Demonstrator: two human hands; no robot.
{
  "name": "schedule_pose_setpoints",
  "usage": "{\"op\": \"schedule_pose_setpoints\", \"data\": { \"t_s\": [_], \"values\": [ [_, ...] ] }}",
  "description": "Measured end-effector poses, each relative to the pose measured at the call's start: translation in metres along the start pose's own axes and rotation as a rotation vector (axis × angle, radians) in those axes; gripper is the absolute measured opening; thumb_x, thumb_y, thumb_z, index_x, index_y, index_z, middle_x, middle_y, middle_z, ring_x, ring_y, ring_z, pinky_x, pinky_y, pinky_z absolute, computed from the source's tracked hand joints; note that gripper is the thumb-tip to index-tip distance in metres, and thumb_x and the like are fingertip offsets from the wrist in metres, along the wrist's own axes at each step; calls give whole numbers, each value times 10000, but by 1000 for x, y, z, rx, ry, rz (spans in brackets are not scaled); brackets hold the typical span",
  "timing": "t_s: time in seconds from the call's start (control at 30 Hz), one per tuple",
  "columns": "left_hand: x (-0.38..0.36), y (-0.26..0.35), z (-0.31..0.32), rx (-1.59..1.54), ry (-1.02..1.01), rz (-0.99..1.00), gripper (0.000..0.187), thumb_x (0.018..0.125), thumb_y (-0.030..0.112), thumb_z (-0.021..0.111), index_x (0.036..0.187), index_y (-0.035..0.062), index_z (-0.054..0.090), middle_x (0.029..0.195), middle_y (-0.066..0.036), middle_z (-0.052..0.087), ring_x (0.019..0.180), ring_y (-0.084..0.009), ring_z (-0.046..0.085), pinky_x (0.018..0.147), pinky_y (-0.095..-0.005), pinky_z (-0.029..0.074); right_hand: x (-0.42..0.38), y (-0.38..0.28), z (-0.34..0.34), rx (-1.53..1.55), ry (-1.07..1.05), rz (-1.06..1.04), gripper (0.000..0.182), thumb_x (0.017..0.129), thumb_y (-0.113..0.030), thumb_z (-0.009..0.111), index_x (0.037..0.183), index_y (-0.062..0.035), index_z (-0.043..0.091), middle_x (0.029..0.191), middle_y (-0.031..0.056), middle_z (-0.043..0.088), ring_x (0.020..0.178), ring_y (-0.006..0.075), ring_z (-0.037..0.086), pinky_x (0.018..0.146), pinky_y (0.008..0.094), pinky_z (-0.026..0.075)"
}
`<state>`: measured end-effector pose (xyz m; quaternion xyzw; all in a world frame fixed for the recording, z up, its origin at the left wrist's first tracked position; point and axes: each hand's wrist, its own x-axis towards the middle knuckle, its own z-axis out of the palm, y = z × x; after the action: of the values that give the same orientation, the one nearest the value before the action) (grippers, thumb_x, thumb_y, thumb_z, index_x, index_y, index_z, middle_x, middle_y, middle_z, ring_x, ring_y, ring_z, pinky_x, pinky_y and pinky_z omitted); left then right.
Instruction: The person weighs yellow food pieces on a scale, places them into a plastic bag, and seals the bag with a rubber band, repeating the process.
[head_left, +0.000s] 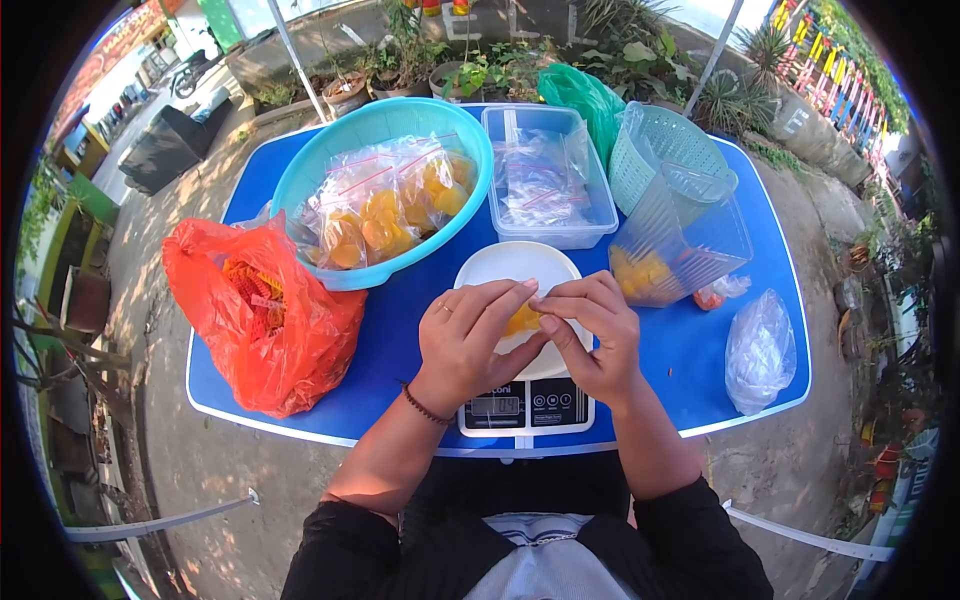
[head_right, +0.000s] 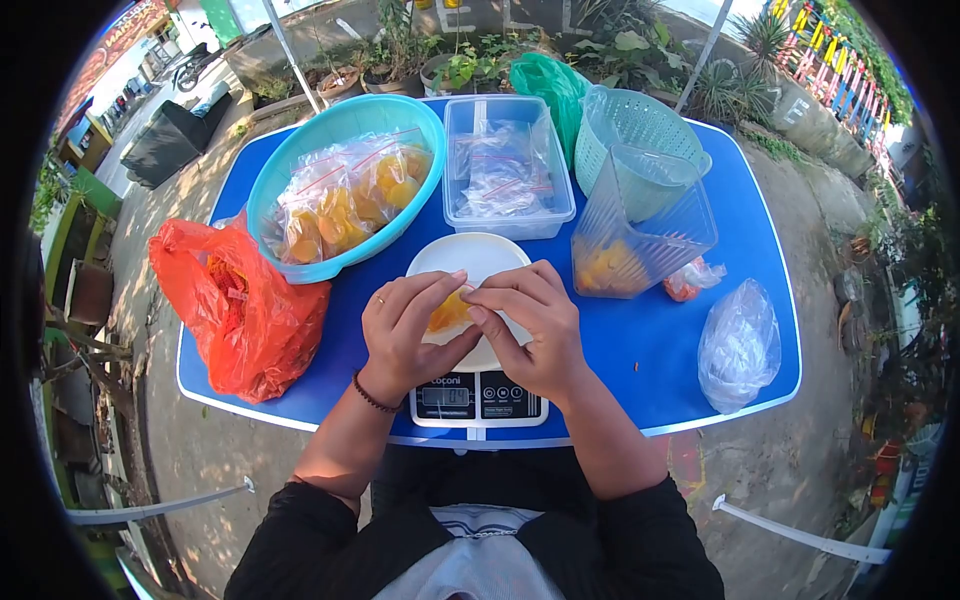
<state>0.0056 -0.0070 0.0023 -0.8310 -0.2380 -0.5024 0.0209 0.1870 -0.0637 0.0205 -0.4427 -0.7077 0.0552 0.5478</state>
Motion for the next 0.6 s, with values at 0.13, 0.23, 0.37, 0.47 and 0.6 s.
{"op": "schedule_pose_setpoints", "data": {
  "t_s": [0.13, 0.23, 0.37, 0.47, 0.6],
  "values": [
    [1, -1, -5, -127, 78, -128, 582, 689, 188, 944, 1202, 43, 711, 1061, -117, 732, 898, -242, 726, 774, -334, 572, -1, -12, 1, 25, 43, 40, 179, 867, -25, 769, 1045, -47, 777, 1023, 112, 720, 847, 227, 653, 730, 316, 515],
    [0, -4, -3, -155, 90, -110, 571, 697, 149, 941, 1201, 24, 704, 1084, -136, 733, 934, -247, 734, 816, -331, 587, -8, -2, 5, 75, -30, 59, 183, 865, 14, 758, 1040, -39, 768, 1044, 120, 712, 882, 233, 667, 737, 330, 537],
    [4, 0, -4, -275, 36, -149, 486, 749, 109, 912, 1176, 0, 708, 1092, -157, 747, 932, -243, 744, 833, -319, 595, -8, 6, 7, 14, 53, 64, 193, 868, 70, 734, 1032, -30, 755, 1037, 114, 716, 917, 251, 693, 769, 344, 562],
    [1, -4, -1, -407, 15, -208, 330, 836, 44, 841, 1140, -17, 725, 1067, -175, 767, 904, -229, 752, 824, -308, 597, -2, 9, 2, -130, 123, -64, 191, 885, 79, 718, 1039, -28, 752, 1044, 115, 720, 917, 248, 700, 753, 324, 568],
    [-2, 1, -3, -536, -55, -417, 167, 940, -32, 727, 1106, -30, 747, 1042, -164, 786, 906, -191, 759, 823, -293, 596, -3, 7, 6, 85, 165, 17, 173, 892, 52, 734, 1043, -31, 749, 1057, 118, 723, 923, 235, 694, 744, 313, 560]
  ]
}}
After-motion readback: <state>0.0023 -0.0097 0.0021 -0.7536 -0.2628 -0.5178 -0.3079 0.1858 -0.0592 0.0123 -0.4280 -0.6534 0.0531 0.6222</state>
